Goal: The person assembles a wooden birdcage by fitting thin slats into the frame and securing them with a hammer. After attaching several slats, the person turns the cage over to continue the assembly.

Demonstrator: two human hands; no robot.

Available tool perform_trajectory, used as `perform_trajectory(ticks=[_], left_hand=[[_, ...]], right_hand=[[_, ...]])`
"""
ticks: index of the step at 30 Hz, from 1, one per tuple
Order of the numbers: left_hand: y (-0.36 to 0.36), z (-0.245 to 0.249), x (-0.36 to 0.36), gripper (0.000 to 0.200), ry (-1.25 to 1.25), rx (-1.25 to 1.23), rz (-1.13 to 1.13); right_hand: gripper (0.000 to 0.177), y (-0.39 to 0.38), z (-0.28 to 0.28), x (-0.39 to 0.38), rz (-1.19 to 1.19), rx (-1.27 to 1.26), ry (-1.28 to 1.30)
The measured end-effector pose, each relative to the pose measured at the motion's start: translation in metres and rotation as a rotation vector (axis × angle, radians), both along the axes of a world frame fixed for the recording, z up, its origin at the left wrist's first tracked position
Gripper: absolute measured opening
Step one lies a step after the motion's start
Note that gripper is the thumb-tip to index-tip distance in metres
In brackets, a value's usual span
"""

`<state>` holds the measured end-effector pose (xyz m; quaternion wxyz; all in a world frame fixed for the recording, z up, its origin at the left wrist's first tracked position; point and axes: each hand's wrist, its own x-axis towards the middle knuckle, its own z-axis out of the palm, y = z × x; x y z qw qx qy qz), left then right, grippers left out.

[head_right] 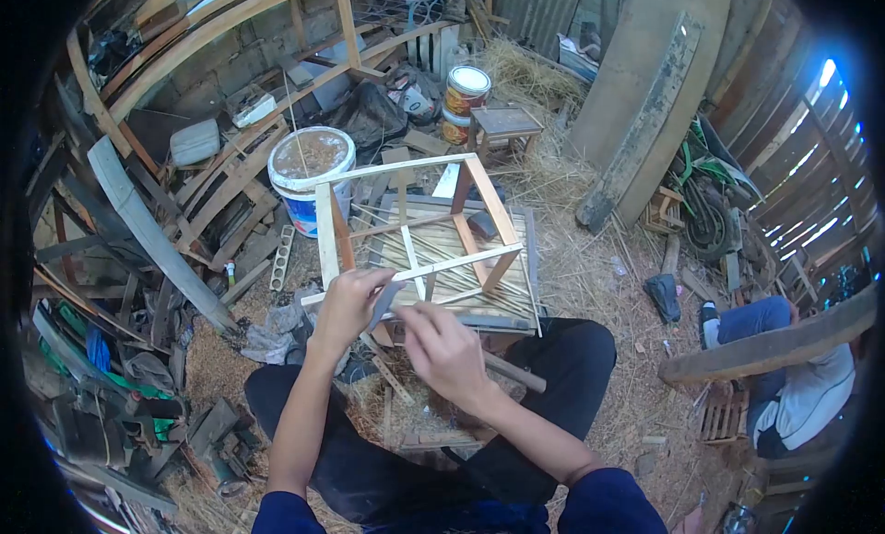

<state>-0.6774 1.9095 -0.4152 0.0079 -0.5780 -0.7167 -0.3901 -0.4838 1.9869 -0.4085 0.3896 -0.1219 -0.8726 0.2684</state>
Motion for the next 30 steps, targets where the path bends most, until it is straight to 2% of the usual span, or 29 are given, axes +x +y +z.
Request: perform_trajectory(ticks=[1,5,9,12,13,16,17,20,22,24,27,30], left_hand=[[0.000,0.000,-0.003,0.020,0.006,0.017,-0.006],[0.000,0.006,0.002,0.020,-0.015,-0.053,0.036],[-0.001,0.005,0.004,0.021,-0.019,-0.074,0.033],[0.001,0.004,0.005,0.023,-0.008,-0.051,0.041],[0.003,0.002,0.007,0.023,-0.006,-0.052,0.051],[0.001,0.005,0.003,0.021,0.003,-0.054,0.053],[0.000,0.005,0.006,0.021,-0.003,-0.065,0.038],[0.000,0.010,0.006,0.019,-0.037,-0.099,0.072],[0.002,-0.002,0.005,0.020,-0.004,-0.035,0.075],[0.006,0.002,0.010,0.020,-0.024,-0.023,0.078],[0.000,0.006,0.011,0.020,-0.057,-0.061,0.068],[0.001,0.005,0.011,0.020,-0.059,-0.063,0.088]], right_hand=[[0.034,-0.001,0.005,0.002,0.029,0.043,0.000],[0.040,0.020,-0.016,-0.002,-0.171,-0.135,-0.019],[0.039,0.005,0.000,0.006,0.001,0.045,-0.011],[0.040,0.018,-0.009,0.000,-0.016,0.015,-0.024],[0.040,0.025,-0.010,-0.004,-0.132,-0.057,-0.021],[0.038,0.007,0.001,0.002,-0.129,-0.027,-0.077],[0.037,0.002,-0.004,0.001,-0.037,-0.007,-0.002],[0.033,0.004,0.008,0.007,0.104,0.080,-0.040],[0.030,0.021,-0.003,-0.004,-0.118,-0.085,-0.001],[0.032,0.020,-0.003,-0.003,-0.225,-0.082,-0.010],[0.031,-0.002,0.005,0.002,0.007,-0.039,0.030],[0.031,0.009,0.000,0.002,-0.010,0.071,-0.042]])
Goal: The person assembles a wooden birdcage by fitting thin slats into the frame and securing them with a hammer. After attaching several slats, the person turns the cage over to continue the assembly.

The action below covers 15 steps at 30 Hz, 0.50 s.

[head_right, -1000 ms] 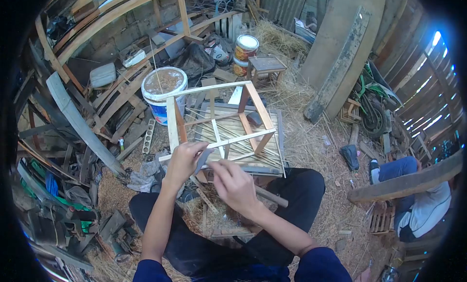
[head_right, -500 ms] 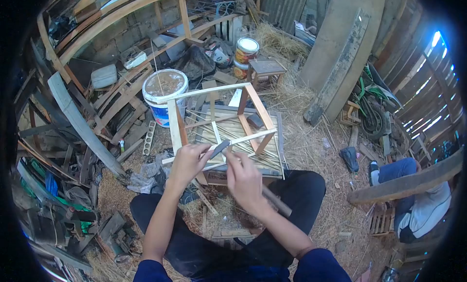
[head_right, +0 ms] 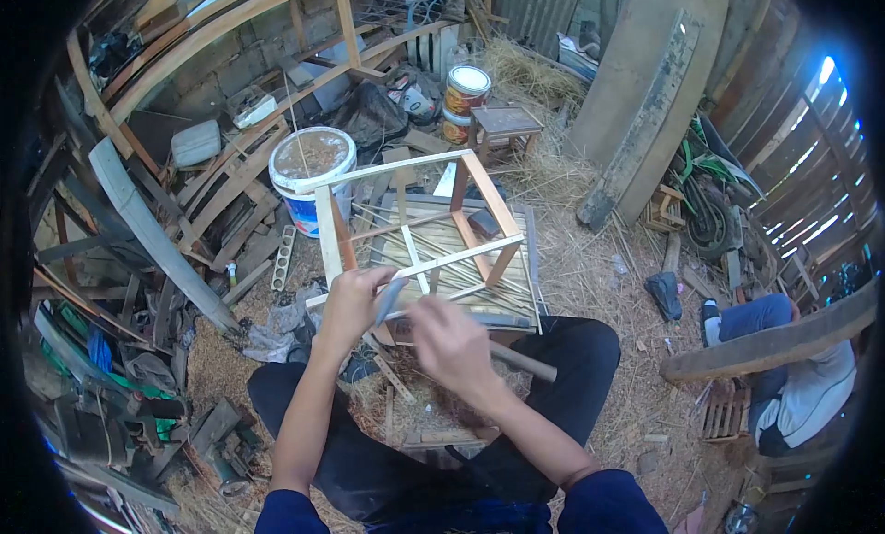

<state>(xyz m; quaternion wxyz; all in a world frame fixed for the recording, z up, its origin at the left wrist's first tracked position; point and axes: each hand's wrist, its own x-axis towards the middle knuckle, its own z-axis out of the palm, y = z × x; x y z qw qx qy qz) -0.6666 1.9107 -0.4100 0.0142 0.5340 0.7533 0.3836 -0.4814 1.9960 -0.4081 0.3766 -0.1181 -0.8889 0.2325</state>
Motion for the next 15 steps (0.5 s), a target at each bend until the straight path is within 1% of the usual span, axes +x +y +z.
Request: perform_trajectory(ticks=[1,2,4,6,7,10,11,12,14,15], left_hand=[[0.001,-0.002,0.001,0.020,0.025,0.004,0.004],[0.003,-0.004,0.002,0.019,0.048,0.011,0.008],[0.006,-0.004,-0.001,0.019,0.093,0.042,0.013],[0.003,-0.007,0.001,0.019,0.119,0.062,-0.007],[0.004,-0.005,0.000,0.021,0.096,0.089,-0.018],[0.006,-0.007,-0.002,0.023,0.120,0.039,-0.009],[0.005,-0.009,-0.002,0.025,0.145,0.021,-0.014],[0.004,-0.009,0.001,0.027,0.145,0.008,-0.007],[0.007,-0.003,0.004,0.031,0.161,-0.010,-0.007],[0.009,0.001,0.003,0.032,0.175,-0.044,-0.033]], right_hand=[[0.030,0.009,-0.001,-0.008,-0.102,-0.126,0.050],[0.029,0.011,-0.001,-0.005,-0.215,-0.370,0.045],[0.030,0.005,-0.001,-0.007,-0.201,-0.115,0.132],[0.033,-0.010,0.007,0.003,-0.034,-0.323,0.099],[0.034,-0.011,0.010,0.006,-0.011,-0.293,0.097],[0.040,-0.003,0.008,0.008,-0.139,-0.822,0.244],[0.051,0.002,0.008,0.005,-0.133,-1.012,0.413],[0.063,0.009,0.004,0.002,-0.149,-0.891,0.450],[0.072,0.015,-0.013,0.005,-0.152,-0.886,0.472],[0.074,0.018,-0.011,0.014,-0.109,-0.984,0.402]])
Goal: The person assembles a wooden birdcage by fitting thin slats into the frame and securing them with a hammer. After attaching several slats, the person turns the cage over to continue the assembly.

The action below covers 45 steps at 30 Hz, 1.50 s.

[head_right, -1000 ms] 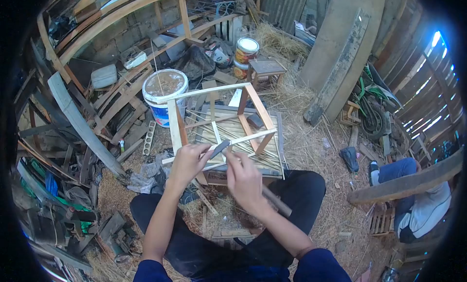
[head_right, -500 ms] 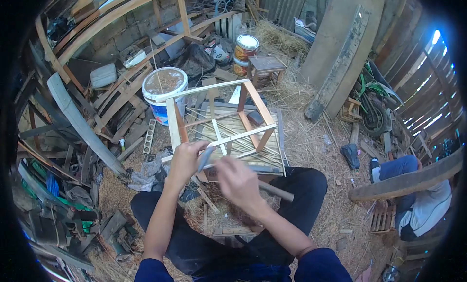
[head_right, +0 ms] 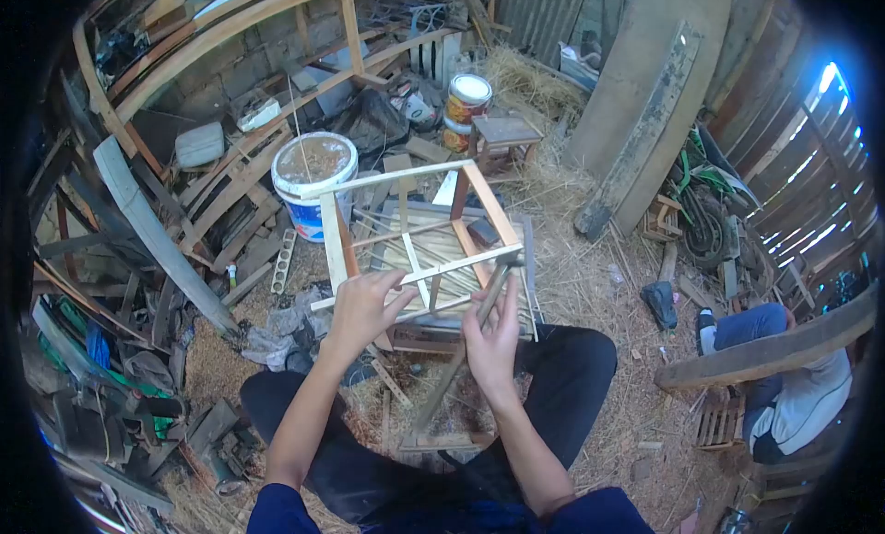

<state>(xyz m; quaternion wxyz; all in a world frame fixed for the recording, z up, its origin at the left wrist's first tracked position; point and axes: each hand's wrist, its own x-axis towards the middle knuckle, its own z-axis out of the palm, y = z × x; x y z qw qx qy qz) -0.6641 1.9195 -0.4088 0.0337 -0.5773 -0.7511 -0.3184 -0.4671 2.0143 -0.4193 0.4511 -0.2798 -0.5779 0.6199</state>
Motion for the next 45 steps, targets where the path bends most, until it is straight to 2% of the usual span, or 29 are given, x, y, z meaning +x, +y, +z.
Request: perform_trajectory(ticks=[2,5,8,11,12,15,17,18,21,22,26,29,30,33,34,37,40,41,43,45], left_hand=[[0.005,0.005,-0.004,0.035,0.020,-0.067,-0.043],[0.021,0.020,-0.006,0.042,-0.023,-0.136,-0.090],[0.041,0.011,0.002,0.038,-0.119,-0.112,-0.060],[0.041,0.010,0.013,0.030,-0.161,-0.078,-0.027],[0.038,0.008,0.014,0.029,-0.158,-0.064,-0.024],[0.031,0.004,0.011,0.025,-0.070,-0.012,-0.045],[0.030,0.003,0.008,0.022,0.017,0.037,-0.070],[0.028,0.003,0.012,0.020,-0.005,0.002,-0.061],[0.026,-0.010,0.023,0.017,0.050,0.095,-0.056],[0.025,-0.011,0.025,0.017,0.063,0.109,-0.059],[0.020,-0.010,0.025,0.022,0.075,0.027,-0.024],[0.020,-0.013,0.028,0.021,0.052,0.041,-0.021],[0.020,-0.013,0.027,0.021,0.056,0.044,-0.020],[0.017,-0.012,0.030,0.020,0.048,0.038,-0.011],[0.017,-0.011,0.031,0.020,0.045,0.038,-0.004],[0.019,-0.013,0.030,0.019,0.022,0.022,-0.001],[0.020,-0.016,0.029,0.020,0.004,0.033,-0.001],[0.021,-0.015,0.028,0.020,0.013,0.021,0.003],[0.022,-0.012,0.027,0.021,0.033,-0.001,0.011],[0.022,-0.011,0.026,0.021,0.047,-0.022,0.022]], right_hand=[[0.078,0.008,0.005,0.022,0.171,-0.164,-0.072],[0.078,0.000,0.023,0.023,0.139,-0.065,-0.128],[0.062,0.004,0.006,0.028,0.123,0.173,-0.417],[0.054,0.002,-0.003,0.027,0.120,0.380,-0.451],[0.055,0.001,-0.003,0.025,0.093,0.526,-0.445],[0.054,-0.015,0.003,0.030,0.133,0.437,-0.457],[0.053,-0.024,0.016,0.028,0.180,0.223,-0.504],[0.051,-0.027,0.020,0.026,0.137,0.214,-0.488],[0.047,-0.031,0.040,0.027,0.081,0.310,-0.563],[0.046,-0.031,0.037,0.026,0.020,0.418,-0.524],[0.044,-0.040,0.035,0.022,-0.112,0.437,-0.494],[0.043,-0.043,0.040,0.032,-0.001,0.411,-0.648],[0.043,-0.047,0.040,0.032,-0.080,0.473,-0.589],[0.044,-0.056,0.040,0.031,-0.200,0.436,-0.477],[0.043,-0.053,0.038,0.028,-0.224,0.586,-0.465],[0.043,-0.051,0.048,0.036,-0.007,0.325,-0.656],[0.043,-0.050,0.054,0.034,-0.237,0.544,-0.489],[0.042,-0.053,0.056,0.036,-0.249,0.432,-0.442],[0.041,-0.050,0.039,0.031,-0.331,0.653,-0.342],[0.041,-0.039,0.040,0.035,-0.024,0.631,-0.611]])
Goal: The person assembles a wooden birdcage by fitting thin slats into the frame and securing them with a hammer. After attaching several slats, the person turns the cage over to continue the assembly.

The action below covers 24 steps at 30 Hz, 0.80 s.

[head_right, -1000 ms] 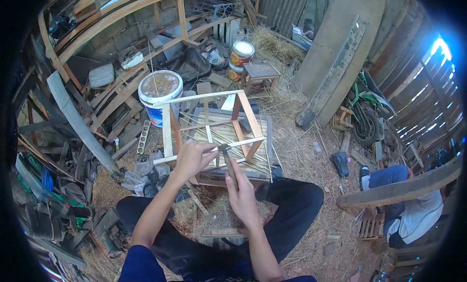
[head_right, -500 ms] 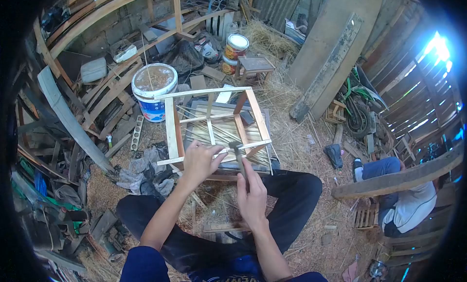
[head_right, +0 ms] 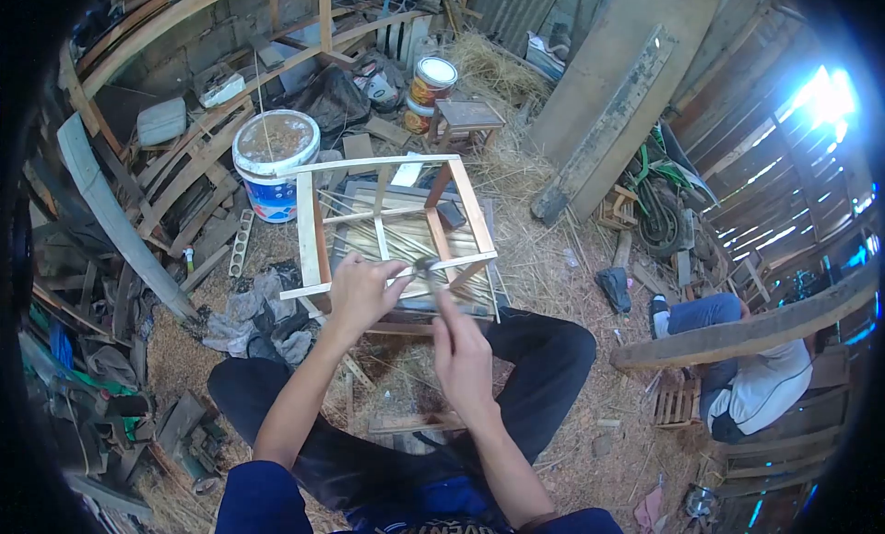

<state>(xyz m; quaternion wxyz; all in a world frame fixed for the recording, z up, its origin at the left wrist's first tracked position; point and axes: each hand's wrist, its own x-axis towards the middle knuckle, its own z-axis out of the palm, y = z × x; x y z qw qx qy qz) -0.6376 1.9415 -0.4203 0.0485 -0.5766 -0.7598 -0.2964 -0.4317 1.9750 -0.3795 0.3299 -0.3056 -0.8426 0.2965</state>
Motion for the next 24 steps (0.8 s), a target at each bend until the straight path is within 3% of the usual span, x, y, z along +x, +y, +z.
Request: perform_trajectory(ticks=[1,5,9,12,17,20,24], left_hand=[[0.001,-0.001,0.001,0.021,-0.008,0.012,-0.007],[0.002,-0.003,-0.001,0.021,-0.031,0.053,-0.009],[-0.001,-0.003,0.003,0.021,-0.039,0.067,-0.028],[0.000,-0.001,0.001,0.019,-0.059,0.089,-0.025],[-0.002,-0.001,0.003,0.018,-0.040,0.080,-0.018],[0.001,-0.005,0.003,0.019,-0.066,0.088,-0.017],[-0.002,-0.003,0.005,0.021,-0.066,0.087,-0.002]], right_hand=[[0.041,0.003,-0.002,0.002,0.012,-0.085,-0.075],[0.045,-0.010,0.017,-0.007,-0.163,0.011,0.180],[0.045,-0.003,0.015,-0.012,-0.066,0.183,0.170],[0.046,0.003,0.012,-0.008,0.017,0.084,-0.047],[0.046,-0.007,0.025,-0.010,-0.008,0.122,0.119],[0.048,0.005,0.022,-0.004,0.056,0.093,-0.176],[0.048,-0.005,0.039,-0.013,-0.018,0.156,0.125]])
